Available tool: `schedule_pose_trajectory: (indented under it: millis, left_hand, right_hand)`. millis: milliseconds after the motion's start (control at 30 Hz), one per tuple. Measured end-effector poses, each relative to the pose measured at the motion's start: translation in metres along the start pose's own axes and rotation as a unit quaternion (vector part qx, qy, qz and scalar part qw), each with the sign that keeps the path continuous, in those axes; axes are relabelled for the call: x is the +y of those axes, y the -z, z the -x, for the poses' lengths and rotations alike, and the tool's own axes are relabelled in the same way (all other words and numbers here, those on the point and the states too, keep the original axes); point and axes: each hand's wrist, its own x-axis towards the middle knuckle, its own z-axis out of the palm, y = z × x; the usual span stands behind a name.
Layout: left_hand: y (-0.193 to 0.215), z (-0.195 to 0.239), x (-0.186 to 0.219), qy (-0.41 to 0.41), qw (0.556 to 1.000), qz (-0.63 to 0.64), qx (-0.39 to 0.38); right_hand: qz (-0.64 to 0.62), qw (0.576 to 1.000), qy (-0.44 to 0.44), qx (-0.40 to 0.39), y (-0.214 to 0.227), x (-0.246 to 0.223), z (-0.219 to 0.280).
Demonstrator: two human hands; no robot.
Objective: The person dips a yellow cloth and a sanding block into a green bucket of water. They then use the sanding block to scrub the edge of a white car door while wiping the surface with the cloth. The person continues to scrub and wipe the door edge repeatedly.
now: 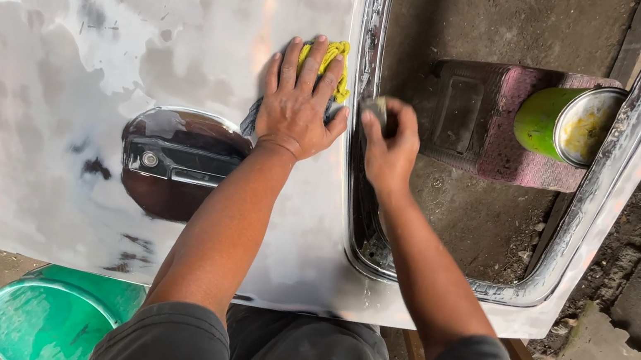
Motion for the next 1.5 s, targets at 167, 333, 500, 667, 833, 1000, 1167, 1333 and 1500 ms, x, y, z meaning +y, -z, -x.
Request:
schedule_pose_trajectory:
  millis: [167, 333, 500, 667, 833, 1000, 1167, 1333, 1500]
  left_hand:
    - [-0.001, 0.000, -0.001, -0.003, 1.000, 0.002, -0.003]
    - [-0.001, -0.001, 0.000, -0.003, 1.000, -0.004, 0.002]
    - [-0.005, 0.001, -0.002, -0.004, 1.000, 0.003, 0.013]
    - [-0.007, 0.002, -0.003, -0.008, 1.000, -0.006, 0.018]
    - [-0.006, 0.001, -0.001, -0.011, 1.000, -0.008, 0.005]
    - [-0.011, 0.003, -0.004, -0.011, 1.000, 0.002, 0.017]
    - [-0.009, 0.002, -0.003, -0.015, 1.000, -0.001, 0.017]
    - [-0.010, 0.001, -0.003, -0.016, 1.000, -0.009, 0.014]
    - [-0.010, 0.001, -0.003, -0.020, 0.999, -0.008, 0.029]
  right_hand:
    - [0.049, 0.998, 0.021, 0.027, -0.026, -0.022, -0.076]
    - [0.042, 0.998, 0.041, 0.021, -0.008, -0.014, -0.025]
    - [0.042, 0.999, -0.027, -0.009, 0.021, 0.001, 0.057]
    - [0.085, 0.994, 0.065, 0.006, 0.001, -0.010, -0.004]
    - [0.088, 0.995, 0.044, 0.009, -0.012, -0.016, -0.047]
    - [0.014, 0.999, 0.001, -0.038, 0.020, 0.000, 0.031]
    - [0.092, 0.992, -0.060, -0.068, 0.055, -0.008, 0.090]
    - [0.050, 0.997, -0.031, -0.057, 0.047, -0.039, 0.054]
    - [0.269, 0.949, 0.162, 0.031, 0.024, -0.039, 0.023]
